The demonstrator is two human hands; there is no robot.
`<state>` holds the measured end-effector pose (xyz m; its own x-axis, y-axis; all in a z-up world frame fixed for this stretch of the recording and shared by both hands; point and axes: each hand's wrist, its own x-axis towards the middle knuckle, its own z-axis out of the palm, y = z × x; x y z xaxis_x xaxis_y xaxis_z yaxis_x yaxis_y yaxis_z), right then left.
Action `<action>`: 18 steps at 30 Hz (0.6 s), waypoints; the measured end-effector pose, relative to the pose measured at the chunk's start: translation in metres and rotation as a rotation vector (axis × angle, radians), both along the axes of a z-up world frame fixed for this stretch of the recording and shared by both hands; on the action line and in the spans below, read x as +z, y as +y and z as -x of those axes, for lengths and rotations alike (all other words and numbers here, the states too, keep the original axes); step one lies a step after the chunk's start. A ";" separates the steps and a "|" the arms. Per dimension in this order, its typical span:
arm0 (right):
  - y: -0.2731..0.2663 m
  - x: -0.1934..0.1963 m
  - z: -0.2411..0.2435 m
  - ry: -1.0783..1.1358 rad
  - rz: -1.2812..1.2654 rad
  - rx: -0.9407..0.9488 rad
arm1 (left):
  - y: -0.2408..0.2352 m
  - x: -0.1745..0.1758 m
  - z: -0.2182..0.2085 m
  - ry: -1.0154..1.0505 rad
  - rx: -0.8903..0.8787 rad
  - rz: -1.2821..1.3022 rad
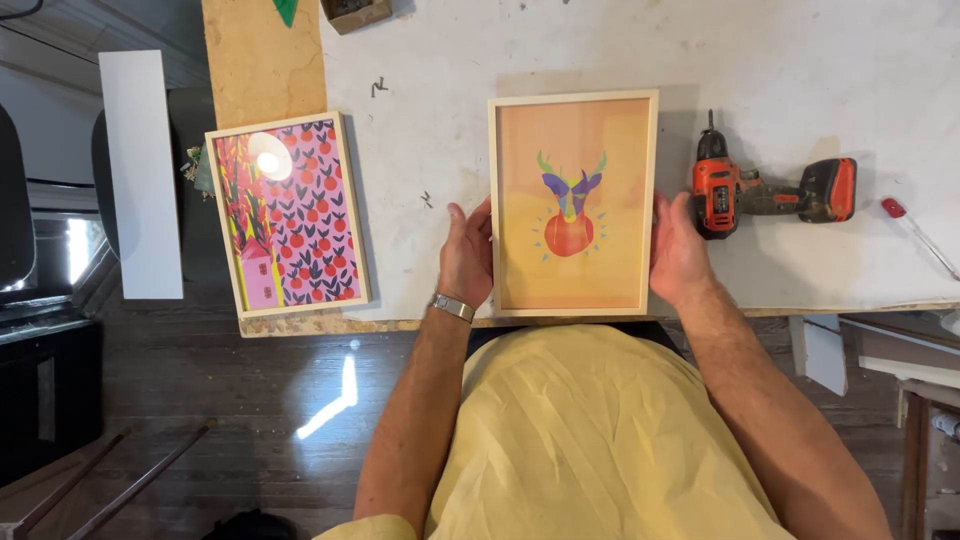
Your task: Assembling picture frames by attaching hardware to the back using a power drill
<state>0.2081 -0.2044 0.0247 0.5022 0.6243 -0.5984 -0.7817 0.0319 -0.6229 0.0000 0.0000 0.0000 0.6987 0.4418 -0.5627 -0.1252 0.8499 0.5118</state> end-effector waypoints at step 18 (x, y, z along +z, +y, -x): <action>0.008 -0.018 -0.005 0.076 0.089 0.009 | 0.011 0.011 -0.001 -0.003 0.016 0.125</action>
<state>0.2132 -0.1968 0.0069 0.4481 0.5711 -0.6878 -0.8267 -0.0280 -0.5619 0.0008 0.0109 0.0106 0.6942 0.3791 -0.6118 -0.1404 0.9051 0.4014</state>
